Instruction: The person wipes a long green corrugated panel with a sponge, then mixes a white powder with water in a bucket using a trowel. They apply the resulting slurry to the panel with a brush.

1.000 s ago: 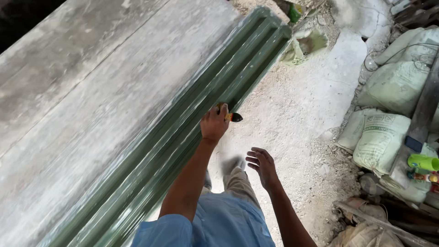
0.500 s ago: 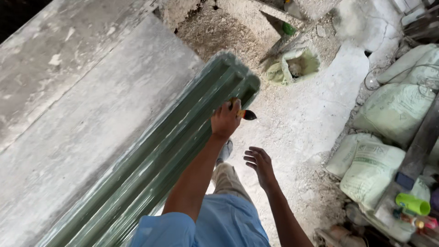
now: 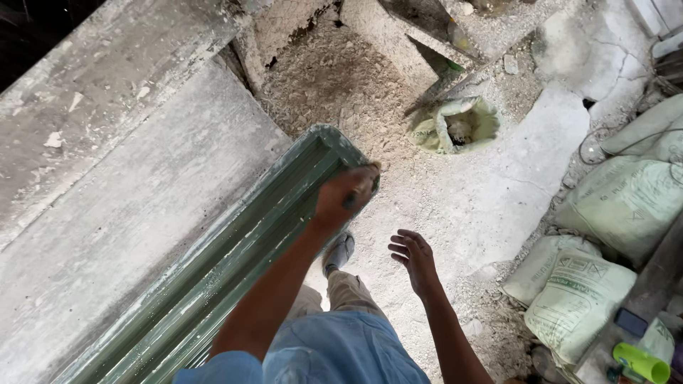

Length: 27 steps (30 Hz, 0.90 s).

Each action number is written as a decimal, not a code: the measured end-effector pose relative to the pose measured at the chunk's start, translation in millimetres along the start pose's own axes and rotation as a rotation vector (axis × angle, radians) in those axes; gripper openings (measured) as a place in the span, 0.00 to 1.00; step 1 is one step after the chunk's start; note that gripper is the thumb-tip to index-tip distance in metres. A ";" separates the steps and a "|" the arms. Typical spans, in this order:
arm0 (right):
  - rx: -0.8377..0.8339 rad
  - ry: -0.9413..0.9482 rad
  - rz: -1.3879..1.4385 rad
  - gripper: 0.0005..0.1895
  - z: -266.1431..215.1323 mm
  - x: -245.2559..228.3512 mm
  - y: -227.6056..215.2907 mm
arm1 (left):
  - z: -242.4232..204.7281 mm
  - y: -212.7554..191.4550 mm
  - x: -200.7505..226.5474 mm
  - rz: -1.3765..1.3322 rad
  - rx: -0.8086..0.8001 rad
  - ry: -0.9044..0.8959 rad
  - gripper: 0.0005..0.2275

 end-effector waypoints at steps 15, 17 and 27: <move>-0.020 -0.042 -0.122 0.20 17.1 -24.6 -19.6 | 23.3 7.9 6.9 -0.272 0.139 0.074 0.15; -0.022 -0.040 -0.103 0.20 15.1 -20.0 -17.0 | 37.1 3.4 -7.4 -0.403 0.147 -0.032 0.15; -0.048 -0.002 -0.058 0.19 -24.4 34.8 5.1 | -40.3 -68.1 -54.7 0.176 -0.053 -0.420 0.17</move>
Point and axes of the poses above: each hand's wrist, its own z-axis towards the middle knuckle, its own y-axis out of the palm, x = y × z, the point moved 1 cm from there along z, towards the middle knuckle, and after that the axes turned 3 degrees about x, right-handed, at the moved point
